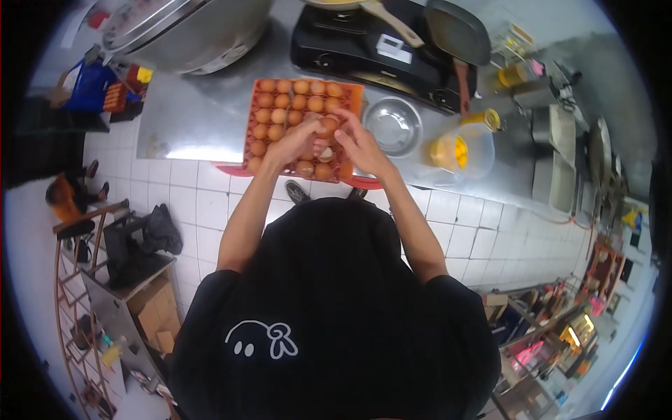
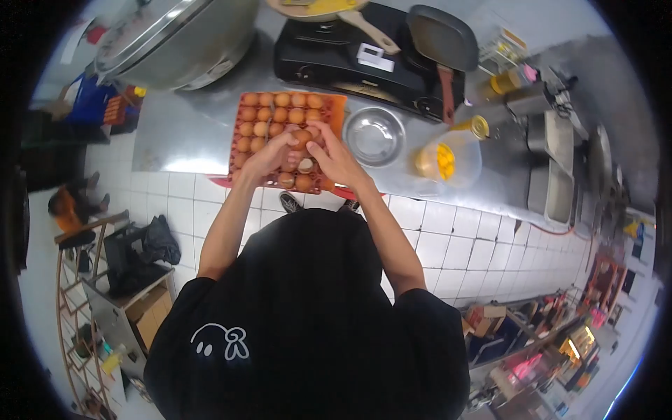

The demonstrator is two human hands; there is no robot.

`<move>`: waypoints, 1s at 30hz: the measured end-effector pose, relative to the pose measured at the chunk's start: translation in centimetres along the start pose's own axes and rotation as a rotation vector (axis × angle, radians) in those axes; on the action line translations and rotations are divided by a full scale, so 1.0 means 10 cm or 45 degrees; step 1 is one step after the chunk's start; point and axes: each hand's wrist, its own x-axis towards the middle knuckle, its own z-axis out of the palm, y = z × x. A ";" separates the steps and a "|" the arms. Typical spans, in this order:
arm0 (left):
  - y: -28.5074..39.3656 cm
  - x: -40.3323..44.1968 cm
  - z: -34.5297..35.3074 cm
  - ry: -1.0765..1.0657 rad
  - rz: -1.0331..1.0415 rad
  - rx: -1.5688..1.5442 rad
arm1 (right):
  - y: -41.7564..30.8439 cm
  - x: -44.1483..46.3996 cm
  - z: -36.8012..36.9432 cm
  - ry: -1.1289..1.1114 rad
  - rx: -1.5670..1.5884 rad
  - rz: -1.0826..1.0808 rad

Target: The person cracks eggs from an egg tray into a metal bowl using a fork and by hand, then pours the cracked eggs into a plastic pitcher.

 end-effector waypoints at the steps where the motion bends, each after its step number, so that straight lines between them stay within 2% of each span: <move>1: -0.08 0.18 0.09 -0.115 -0.162 -0.045 | 0.11 -0.08 -0.13 -0.004 -0.176 -0.121; 2: -0.16 0.37 0.19 -0.133 -0.177 -0.028 | 0.21 -0.15 -0.27 0.024 -0.173 -0.118; 4: -0.33 0.72 0.37 -0.307 -0.272 0.135 | 0.35 -0.28 -0.50 0.122 -0.461 -0.184; 10: -0.50 1.32 0.75 -0.442 -0.323 0.401 | 0.61 -0.47 -0.98 0.194 -0.624 0.033; 12: -0.48 1.40 0.88 -0.118 -0.285 0.917 | 0.75 -0.44 -1.01 0.279 -0.732 0.032; 13: -0.49 1.48 0.88 -0.118 -0.221 1.105 | 0.83 -0.42 -1.00 0.293 -0.732 0.045; 14: -0.49 1.57 0.88 -0.129 -0.222 1.106 | 0.89 -0.36 -0.97 0.333 -0.821 0.081; 17: -0.47 1.71 0.87 -0.027 -0.302 1.425 | 0.94 -0.24 -1.00 0.346 -0.861 0.157; 23: -0.74 2.09 0.67 0.292 -0.166 1.358 | 1.17 0.05 -0.99 0.397 -0.761 0.190; 27: -0.62 2.08 0.78 0.314 -0.320 1.401 | 1.30 0.12 -1.01 0.438 -0.732 0.214; 30: -0.58 2.02 0.82 0.288 -0.284 1.469 | 1.29 0.06 -1.07 0.376 -0.800 0.182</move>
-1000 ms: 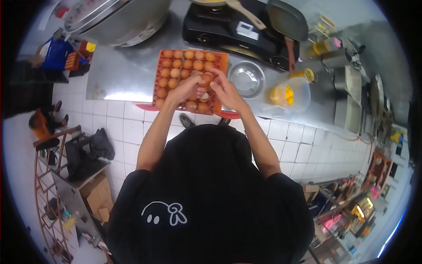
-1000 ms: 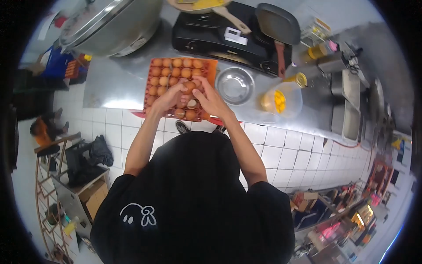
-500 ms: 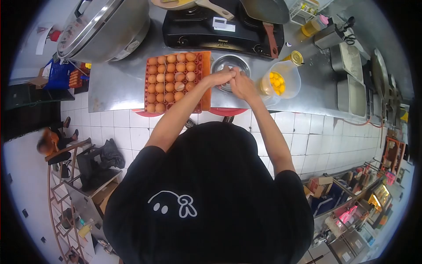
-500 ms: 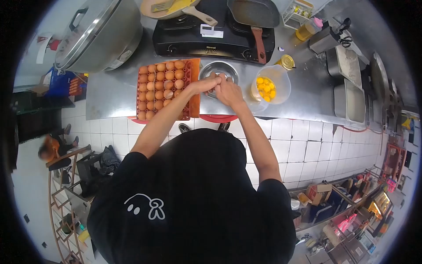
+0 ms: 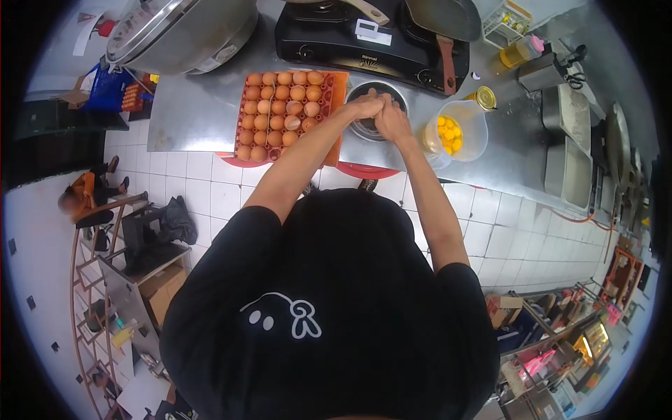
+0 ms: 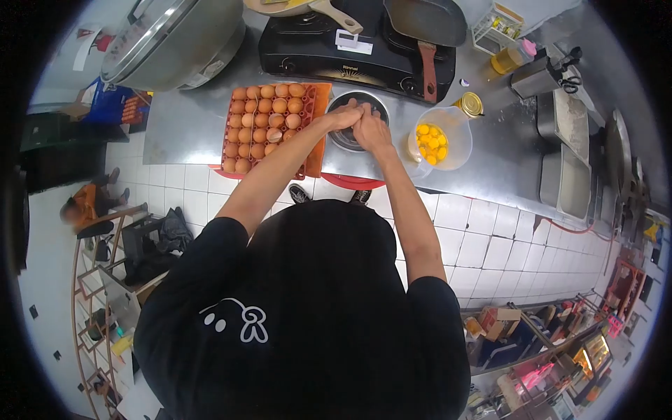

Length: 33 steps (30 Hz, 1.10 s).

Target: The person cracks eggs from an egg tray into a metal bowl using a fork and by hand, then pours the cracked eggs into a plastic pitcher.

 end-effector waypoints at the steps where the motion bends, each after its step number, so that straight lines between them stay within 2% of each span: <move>1: 0.01 -0.01 -0.04 0.005 -0.004 -0.006 | 0.01 -0.01 -0.02 -0.006 -0.002 -0.006; 6: 0.13 0.02 -0.21 -0.161 0.179 0.518 | 0.06 -0.10 -0.21 0.030 -0.170 -0.218; 10: 0.46 -0.21 -0.32 -0.110 0.282 0.645 | -0.08 -0.25 -0.47 0.103 -0.187 -0.232; 13: 0.62 -0.37 -0.29 -0.155 0.390 0.717 | -0.19 -0.43 -0.53 0.219 -0.082 -0.153; 15: 0.59 -0.38 -0.16 -0.084 0.566 0.905 | -0.16 -0.50 -0.40 0.533 0.185 -0.305; 16: 0.56 -0.43 -0.06 -0.076 0.549 0.894 | -0.12 -0.55 -0.27 0.514 0.190 -0.317; 18: 0.46 -0.62 0.11 0.141 0.474 0.465 | -0.11 -0.59 0.03 0.627 0.682 -0.195; 19: 0.38 -0.74 0.19 0.158 0.435 0.457 | -0.10 -0.64 0.14 0.590 0.703 -0.207; 21: 0.19 -1.01 0.26 0.500 0.658 0.552 | -0.16 -0.67 0.38 0.699 0.688 -0.228; 22: 0.04 -1.17 0.24 0.510 0.618 0.557 | -0.32 -0.73 0.45 0.668 0.714 -0.235; 24: -0.26 -1.50 0.20 0.788 0.906 0.334 | -0.57 -0.82 0.55 0.470 1.230 -0.112; 25: -0.33 -1.79 0.10 0.743 0.772 0.296 | -0.62 -0.81 0.74 0.457 1.307 -0.208; 27: -0.57 -2.24 -0.02 0.836 0.693 0.196 | -1.03 -0.95 0.74 0.241 0.898 -0.228; 29: -0.84 -2.63 -0.14 0.826 0.448 0.127 | -1.34 -1.01 0.91 -0.166 0.991 -0.192; 30: -1.03 -2.75 -0.14 0.821 0.445 0.120 | -1.51 -1.04 0.99 -0.170 0.987 -0.184; 32: -1.46 -2.83 -0.06 1.071 0.317 0.018 | -1.78 -1.03 1.13 0.024 0.485 -0.630; 33: -1.61 -2.84 -0.05 1.073 0.316 0.010 | -1.83 -1.00 1.21 0.019 0.478 -0.632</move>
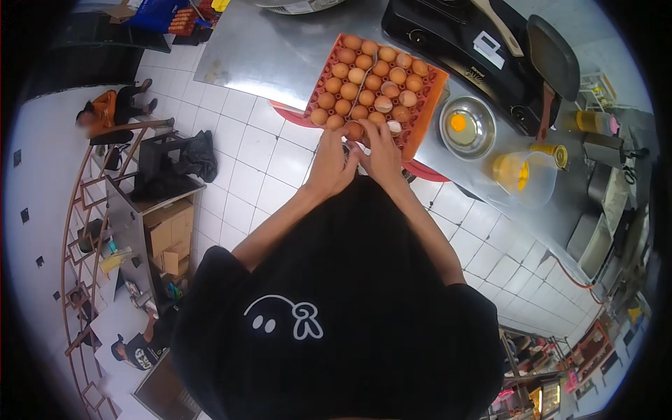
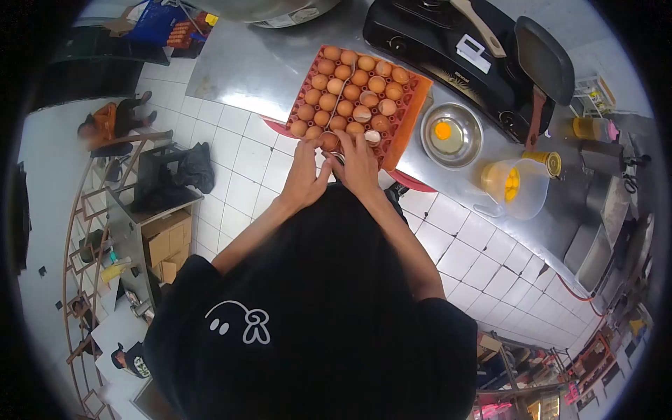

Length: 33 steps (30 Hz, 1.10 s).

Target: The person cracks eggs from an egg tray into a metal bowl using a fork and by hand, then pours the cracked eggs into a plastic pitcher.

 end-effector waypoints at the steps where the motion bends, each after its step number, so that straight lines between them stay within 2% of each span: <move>1: -0.12 -0.03 -0.03 -0.023 -0.010 0.060 | 0.01 0.03 0.10 -0.066 -0.220 0.015; 2: -0.23 -0.06 -0.04 -0.049 -0.021 0.118 | 0.01 0.03 0.19 -0.131 -0.441 0.033; 5: -0.33 0.02 0.00 -0.200 -0.109 0.161 | -0.15 0.11 0.25 -0.159 -0.693 0.148; 7: -0.42 0.03 0.04 -0.197 -0.085 0.215 | -0.16 0.16 0.18 -0.157 -0.591 0.154; 9: -0.49 0.03 0.04 -0.143 0.078 0.300 | -0.10 0.31 0.11 -0.152 -0.495 0.145; 11: -0.53 0.03 0.03 -0.138 0.117 0.308 | 0.04 0.63 0.11 0.026 -0.306 0.234; 12: -0.54 0.01 0.03 -0.145 0.149 0.331 | 0.04 0.81 0.15 -0.037 -0.334 0.366; 13: -0.54 0.00 0.01 -0.146 0.153 0.318 | 0.01 0.97 0.21 -0.036 -0.347 0.370; 15: -0.52 0.00 -0.06 -0.286 0.079 0.223 | -0.09 1.22 0.34 -0.270 -0.637 0.650; 22: -0.66 0.07 -0.14 -0.236 0.205 0.214 | -0.25 1.36 0.38 -0.149 -0.644 0.732; 24: -0.68 0.13 -0.16 -0.179 0.315 0.228 | -0.12 1.36 0.41 -0.101 -0.563 0.760; 27: -0.70 0.32 -0.13 -0.093 0.462 0.204 | 0.00 1.42 0.45 -0.118 -0.647 0.772; 31: -0.64 0.45 0.02 -0.109 0.448 0.271 | 0.10 1.46 0.41 -0.016 -0.571 0.827; 33: -0.58 0.47 0.09 -0.077 0.419 0.345 | 0.17 1.42 0.25 0.344 -0.322 0.580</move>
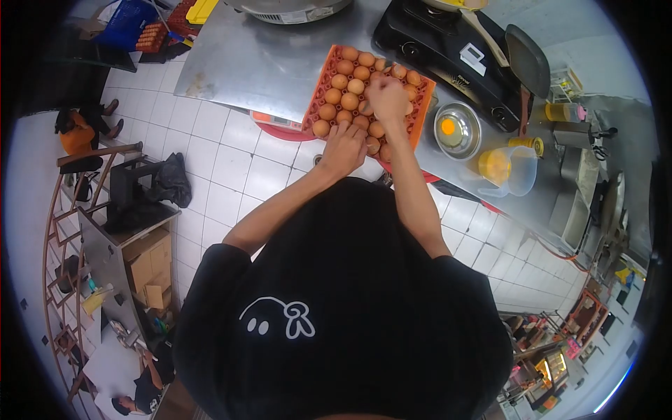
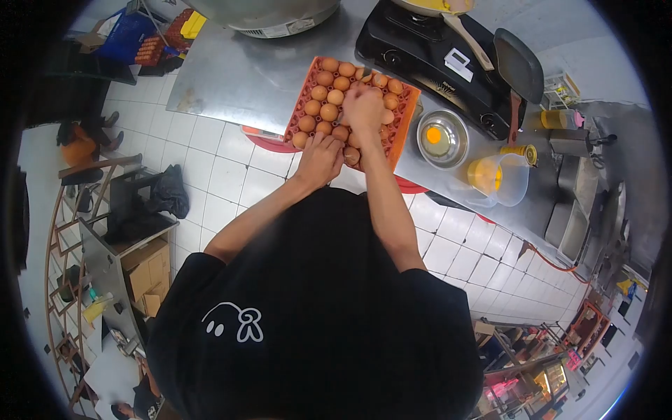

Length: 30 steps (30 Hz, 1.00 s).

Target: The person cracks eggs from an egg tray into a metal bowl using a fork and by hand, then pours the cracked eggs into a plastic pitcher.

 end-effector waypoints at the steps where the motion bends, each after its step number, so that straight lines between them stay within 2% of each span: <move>1: 0.02 0.03 0.03 0.001 -0.002 -0.002 | 0.05 0.00 -0.15 0.064 0.067 -0.023; 2: 0.04 0.09 0.06 0.099 -0.022 0.082 | 0.12 0.01 -0.33 0.128 0.135 -0.048; 4: 0.05 0.23 0.10 0.199 -0.043 0.167 | 0.18 -0.11 -0.78 -0.115 0.805 0.249; 6: 0.08 0.42 0.07 -0.241 -0.199 0.379 | 0.35 -0.31 -1.10 -0.121 0.788 0.286; 7: 0.12 0.47 0.10 -0.231 -0.192 0.383 | 0.48 -0.43 -1.20 -0.163 0.687 0.346; 8: 0.15 0.53 0.12 -0.338 -0.222 0.447 | 0.61 -0.54 -1.27 -0.200 0.590 0.400; 9: 0.17 0.60 0.13 -0.441 -0.252 0.514 | 0.71 -0.65 -1.35 -0.304 0.598 0.491; 10: 0.18 0.64 0.14 -0.428 -0.239 0.524 | 0.80 -0.76 -1.40 -0.410 0.605 0.587; 11: 0.18 0.67 0.16 -0.477 -0.215 0.574 | 0.90 -0.86 -1.37 -0.398 0.615 0.578; 13: 0.16 0.72 0.15 -0.573 -0.196 0.604 | 1.03 -1.07 -1.24 -0.331 0.752 0.360; 14: 0.12 0.75 0.14 -0.583 -0.185 0.615 | 1.05 -1.12 -1.17 -0.323 0.766 0.369; 16: 0.03 0.78 0.07 -0.612 -0.209 0.494 | 0.92 -1.23 -1.10 -0.155 0.752 0.098; 17: -0.03 0.77 0.01 -0.610 -0.195 0.504 | 0.86 -1.26 -1.11 -0.128 0.686 0.085; 19: -0.09 0.79 -0.27 -0.467 -0.285 -0.064 | 0.70 -1.32 -1.16 -0.072 0.650 0.050; 20: -0.20 0.81 -0.33 -0.452 -0.269 -0.060 | 0.62 -1.29 -1.13 -0.031 0.612 0.027; 21: -0.27 0.80 -0.45 -0.411 -0.283 -0.301 | 0.54 -1.26 -1.03 0.156 0.593 -0.249; 22: -0.29 0.78 -0.51 -0.370 -0.300 -0.542 | 0.49 -1.24 -1.02 0.159 0.593 -0.259; 23: -0.29 0.78 -0.53 -0.489 -0.736 -1.232 | 0.45 -1.27 -1.02 -0.039 0.469 -0.164; 24: -0.34 0.76 -0.48 -0.483 -0.745 -1.235 | 0.40 -1.31 -1.02 -0.241 0.341 -0.066; 25: -0.41 0.75 -0.41 -0.377 -0.810 -1.715 | 0.33 -1.28 -0.96 -0.196 0.282 -0.222; 26: -0.49 0.76 -0.35 -0.242 -0.843 -2.195 | 0.26 -1.26 -0.94 -0.205 0.278 -0.238; 28: -0.48 0.79 -0.34 -0.156 -0.758 -2.217 | 0.12 -1.20 -0.94 -0.156 0.224 -0.333; 30: -0.51 0.82 -0.30 -0.082 -0.681 -2.451 | 0.00 -1.18 -0.92 -0.121 0.279 -0.431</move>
